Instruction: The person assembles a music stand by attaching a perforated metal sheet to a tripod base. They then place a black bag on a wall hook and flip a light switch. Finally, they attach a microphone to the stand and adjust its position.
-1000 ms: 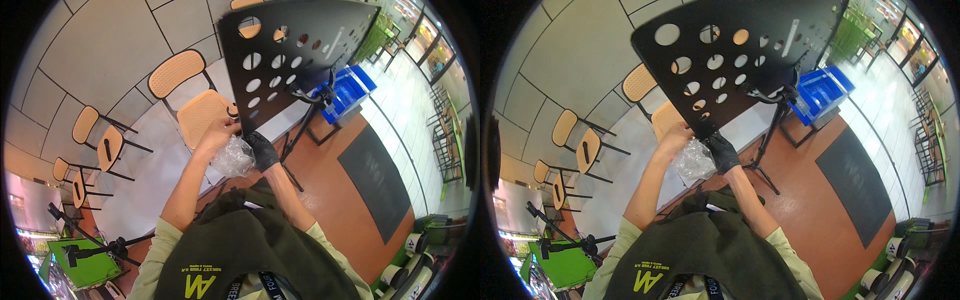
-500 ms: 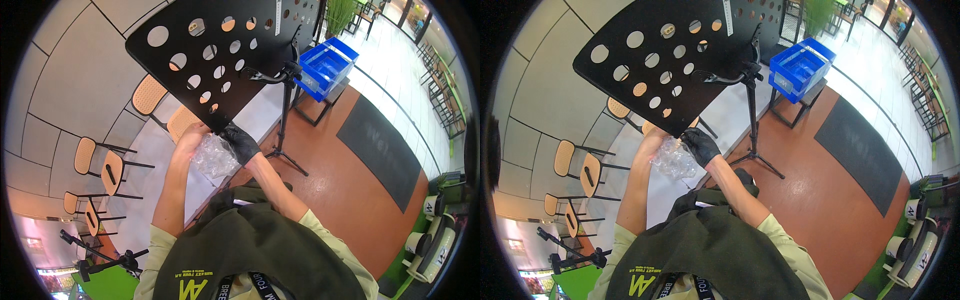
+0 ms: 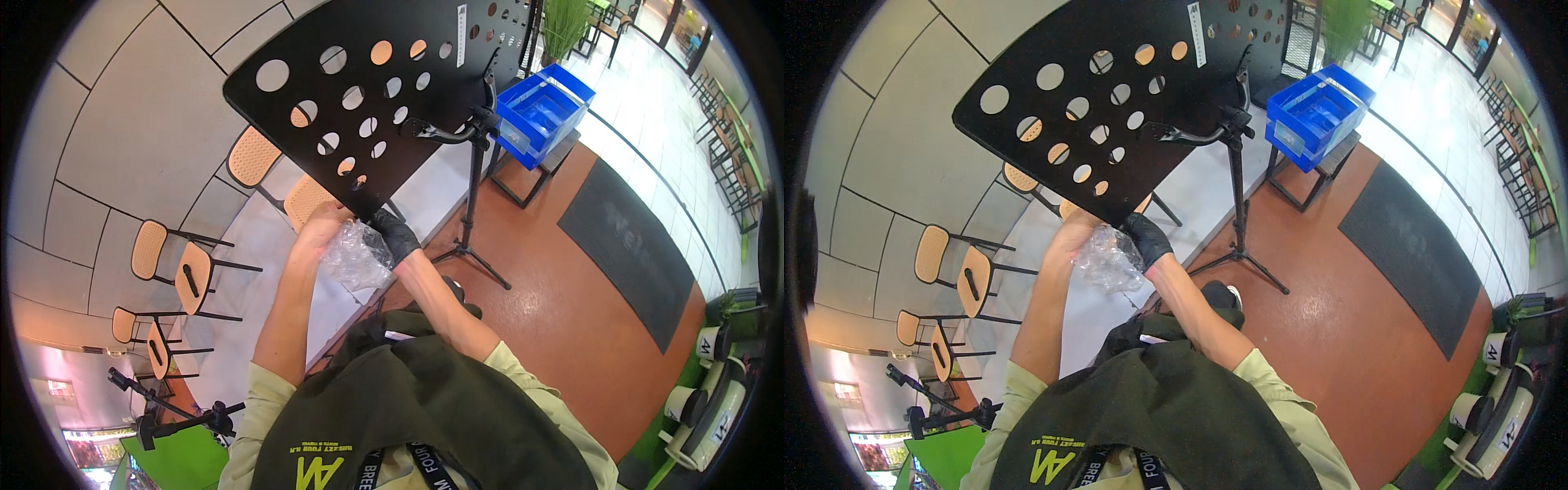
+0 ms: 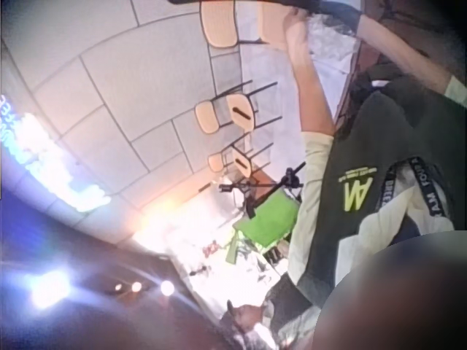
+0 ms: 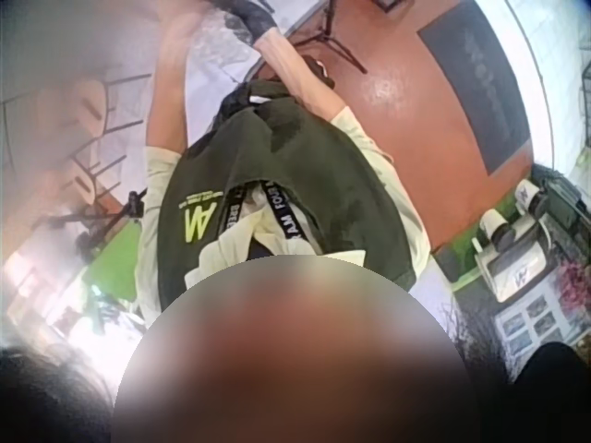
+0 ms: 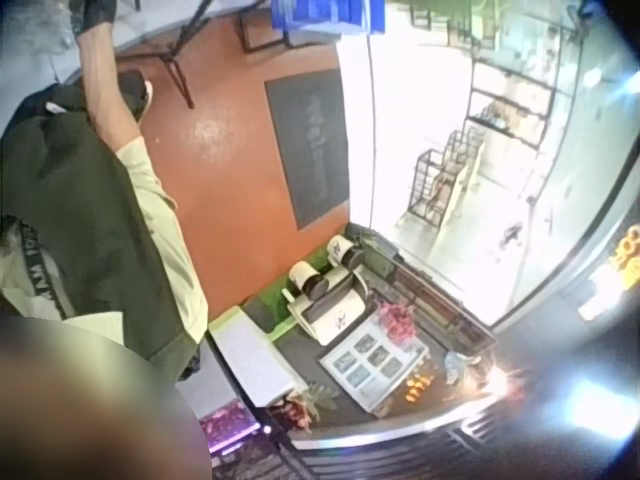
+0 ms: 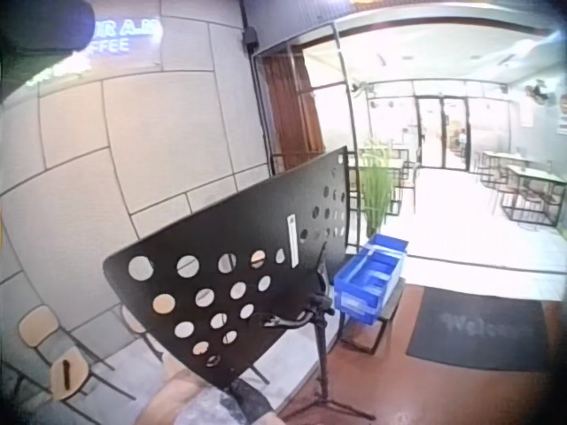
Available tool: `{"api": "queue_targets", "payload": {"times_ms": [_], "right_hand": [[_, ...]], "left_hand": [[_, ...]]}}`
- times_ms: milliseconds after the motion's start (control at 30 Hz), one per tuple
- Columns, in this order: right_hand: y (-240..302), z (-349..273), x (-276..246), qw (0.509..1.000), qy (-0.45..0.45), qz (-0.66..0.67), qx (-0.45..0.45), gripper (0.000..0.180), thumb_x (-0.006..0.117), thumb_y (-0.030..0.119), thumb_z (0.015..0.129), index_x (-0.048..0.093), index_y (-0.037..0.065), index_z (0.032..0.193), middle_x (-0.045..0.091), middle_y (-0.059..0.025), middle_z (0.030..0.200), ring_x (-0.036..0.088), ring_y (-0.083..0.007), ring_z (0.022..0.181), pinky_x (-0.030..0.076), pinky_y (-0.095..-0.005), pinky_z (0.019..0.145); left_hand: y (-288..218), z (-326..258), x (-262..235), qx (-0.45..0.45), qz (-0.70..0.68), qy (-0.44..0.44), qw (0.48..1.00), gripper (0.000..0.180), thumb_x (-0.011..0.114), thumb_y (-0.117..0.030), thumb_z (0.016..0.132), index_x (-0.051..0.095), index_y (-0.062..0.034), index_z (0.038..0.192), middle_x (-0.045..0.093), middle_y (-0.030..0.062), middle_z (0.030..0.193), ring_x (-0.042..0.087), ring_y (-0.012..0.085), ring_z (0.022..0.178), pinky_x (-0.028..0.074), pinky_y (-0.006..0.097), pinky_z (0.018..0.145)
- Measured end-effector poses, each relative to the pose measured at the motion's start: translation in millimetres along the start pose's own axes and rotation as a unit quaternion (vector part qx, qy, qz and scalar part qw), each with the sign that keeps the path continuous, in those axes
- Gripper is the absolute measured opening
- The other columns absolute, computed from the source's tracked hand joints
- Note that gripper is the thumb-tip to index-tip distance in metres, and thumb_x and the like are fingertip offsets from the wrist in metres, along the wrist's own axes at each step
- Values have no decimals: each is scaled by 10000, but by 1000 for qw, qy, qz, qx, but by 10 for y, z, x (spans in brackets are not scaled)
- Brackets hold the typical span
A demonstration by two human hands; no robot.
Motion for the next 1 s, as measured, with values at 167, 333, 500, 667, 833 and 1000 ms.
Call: {"api": "queue_targets", "payload": {"times_ms": [167,333,500,667,833,1000], "right_hand": [[13,-108,126,1000,14,-2,-7,187,564,145,935,628,67,1093,668,-46,952,641,-150,777,548,-259,680],[-27,-87,184,998,24,51,34,254,563,157,944,612,51,1170,670,-55,1051,640,-155,878,536,-276,766],[80,-30,110,998,48,-25,37,311,591,205,935,602,69,1215,659,-65,1117,628,-179,938,516,-310,847],[160,-181,192,992,9,-124,32,344,588,192,930,576,78,1254,644,-56,1159,610,-193,999,493,-323,904],[225,-103,76,995,2,-92,49,384,586,114,914,538,72,1292,618,-65,1209,596,-202,1045,476,-324,939],[248,-114,138,993,-11,-116,12,325,591,125,924,570,79,1245,629,-60,1139,601,-179,986,488,-306,886]], "left_hand": [[-54,-41,27,7,8,2,1000,220,656,-158,885,667,16,1019,641,9,825,569,75,685,440,226,607],[4,-2,-29,-12,-15,-2,1000,204,664,-155,882,672,21,984,651,25,822,590,91,663,461,236,597],[-121,-135,59,-54,-13,-23,998,179,664,-150,882,670,25,919,646,34,785,593,98,655,471,245,600],[124,29,-62,-31,-9,-12,999,174,683,-163,855,670,5,809,619,27,712,535,92,609,414,245,559],[168,78,-70,-34,4,-6,999,209,709,-199,828,660,-14,743,592,12,672,482,83,605,371,249,566],[262,123,-92,-30,6,-5,1000,237,737,-235,816,671,-12,770,598,12,684,477,86,614,377,252,585]]}}
Point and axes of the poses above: each hand's wrist, its own z-axis towards the middle knuckle, its own x-axis out of the palm, y = z × x, the point moved 9 cm from there along z, towards the middle knuckle
